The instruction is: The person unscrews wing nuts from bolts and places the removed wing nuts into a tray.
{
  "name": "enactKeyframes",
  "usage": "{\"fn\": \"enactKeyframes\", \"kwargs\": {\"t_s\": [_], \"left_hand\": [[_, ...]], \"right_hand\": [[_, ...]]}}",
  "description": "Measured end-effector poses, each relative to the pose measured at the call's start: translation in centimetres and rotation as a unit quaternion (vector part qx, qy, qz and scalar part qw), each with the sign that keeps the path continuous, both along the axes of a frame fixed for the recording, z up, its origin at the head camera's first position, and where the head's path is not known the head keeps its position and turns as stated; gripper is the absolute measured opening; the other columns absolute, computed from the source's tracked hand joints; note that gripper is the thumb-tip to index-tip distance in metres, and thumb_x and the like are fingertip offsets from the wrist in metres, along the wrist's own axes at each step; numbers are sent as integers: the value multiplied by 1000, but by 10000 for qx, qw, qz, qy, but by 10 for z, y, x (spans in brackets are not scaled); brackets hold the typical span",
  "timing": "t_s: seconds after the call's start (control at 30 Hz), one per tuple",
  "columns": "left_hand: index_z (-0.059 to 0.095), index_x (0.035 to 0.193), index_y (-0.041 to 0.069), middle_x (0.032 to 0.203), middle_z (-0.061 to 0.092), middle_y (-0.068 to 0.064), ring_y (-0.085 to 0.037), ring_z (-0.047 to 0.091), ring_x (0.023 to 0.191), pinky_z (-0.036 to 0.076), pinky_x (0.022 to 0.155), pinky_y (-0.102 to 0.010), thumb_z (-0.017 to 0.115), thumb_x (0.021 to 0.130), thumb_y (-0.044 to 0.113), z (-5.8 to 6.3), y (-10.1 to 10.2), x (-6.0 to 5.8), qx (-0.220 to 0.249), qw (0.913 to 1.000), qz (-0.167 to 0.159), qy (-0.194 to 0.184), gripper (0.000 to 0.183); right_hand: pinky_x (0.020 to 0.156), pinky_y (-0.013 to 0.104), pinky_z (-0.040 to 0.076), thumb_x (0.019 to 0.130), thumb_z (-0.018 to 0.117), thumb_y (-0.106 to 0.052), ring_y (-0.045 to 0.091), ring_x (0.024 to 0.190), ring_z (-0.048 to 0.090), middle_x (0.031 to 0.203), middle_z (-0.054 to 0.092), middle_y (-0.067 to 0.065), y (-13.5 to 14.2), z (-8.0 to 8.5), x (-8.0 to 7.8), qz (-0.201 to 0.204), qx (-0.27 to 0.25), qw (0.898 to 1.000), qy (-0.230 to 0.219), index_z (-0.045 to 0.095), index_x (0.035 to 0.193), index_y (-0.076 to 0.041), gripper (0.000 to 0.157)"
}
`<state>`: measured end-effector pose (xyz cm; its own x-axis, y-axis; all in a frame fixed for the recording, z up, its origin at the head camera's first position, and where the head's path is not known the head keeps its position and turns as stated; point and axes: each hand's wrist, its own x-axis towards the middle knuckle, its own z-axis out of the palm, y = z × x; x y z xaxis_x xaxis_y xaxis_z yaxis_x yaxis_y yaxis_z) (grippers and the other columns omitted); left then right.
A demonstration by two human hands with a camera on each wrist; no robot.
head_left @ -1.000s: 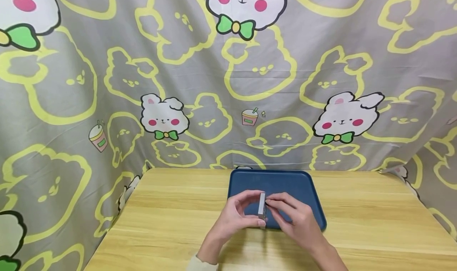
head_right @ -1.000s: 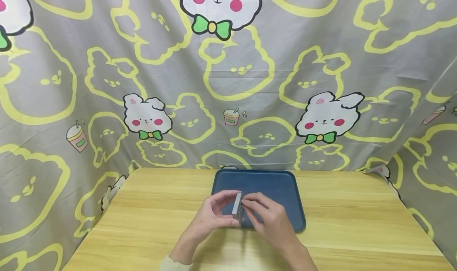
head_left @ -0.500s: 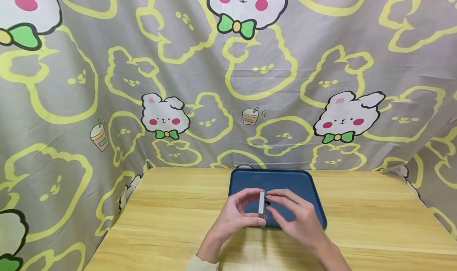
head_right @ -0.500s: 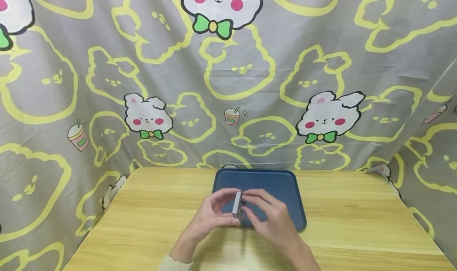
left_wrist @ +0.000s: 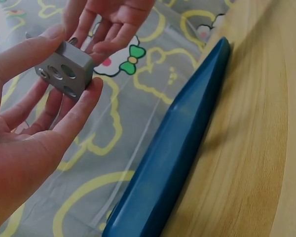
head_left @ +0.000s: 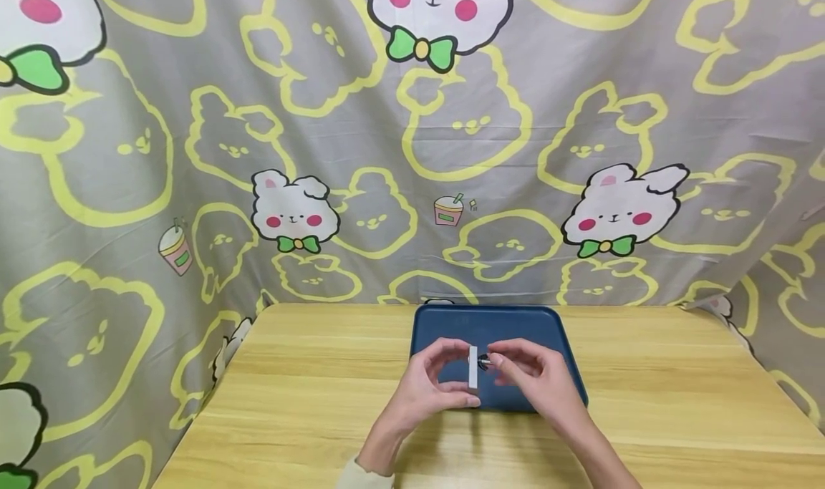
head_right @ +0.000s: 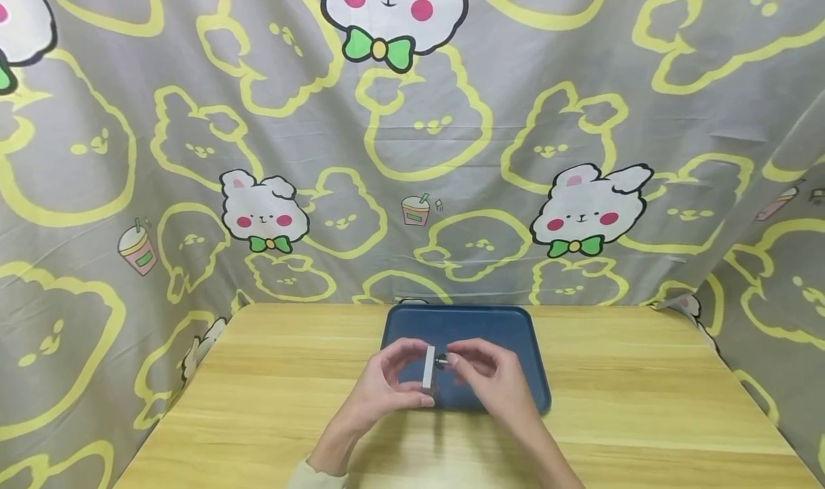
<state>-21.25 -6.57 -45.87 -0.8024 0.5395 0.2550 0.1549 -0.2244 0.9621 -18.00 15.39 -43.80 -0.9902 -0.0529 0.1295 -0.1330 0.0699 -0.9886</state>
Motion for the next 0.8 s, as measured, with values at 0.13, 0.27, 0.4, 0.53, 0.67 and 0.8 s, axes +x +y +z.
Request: {"fn": "enactKeyframes", "kwargs": {"t_s": [0.13,0.27,0.4,0.53,0.67,0.8], "left_hand": [[58,133,3,133,58,-14,-26,55,127,60,92,-44,84,77,-10,-1,1,0,-93,9999,13,95,62],[59,133,6,133,59,-12,-25,54,128,60,93,-44,84,75,-12,-1,3,1,-196,9997,18,133,65],[60,132,7,133,58,-12,-27,54,129,60,92,-44,85,73,-14,-1,4,2,-246,9996,23,150,67],[61,131,7,133,57,-12,-27,54,129,59,93,-45,85,73,-15,0,5,3,-294,9994,-10,155,67],[61,131,8,133,58,-12,-27,55,128,59,93,-45,85,72,-15,0,6,3,-338,9993,-3,135,67],[62,130,8,132,57,-12,-27,56,128,60,92,-45,86,73,-14,1,6,3,-360,9993,32,114,66]], "right_hand": [[84,43,63,96,74,-24,33,99,74,111,73,17,2,2,-1,332,-349,9959,-769,67,124,5,41],[84,39,63,96,74,-24,28,100,73,111,74,15,6,2,-2,566,-679,9880,-1264,65,126,7,44],[83,34,62,98,73,-22,23,97,72,107,74,13,9,3,-3,728,-976,9813,-1487,64,125,7,41],[84,34,62,97,73,-19,22,96,72,106,74,12,11,2,-3,871,-1136,9769,-1589,65,123,7,38],[84,34,62,95,76,-17,25,98,72,107,74,13,11,2,-3,919,-1137,9760,-1613,65,122,6,37],[85,38,62,94,77,-17,27,98,73,107,73,14,11,1,-3,778,-895,9824,-1444,65,121,6,38]]}}
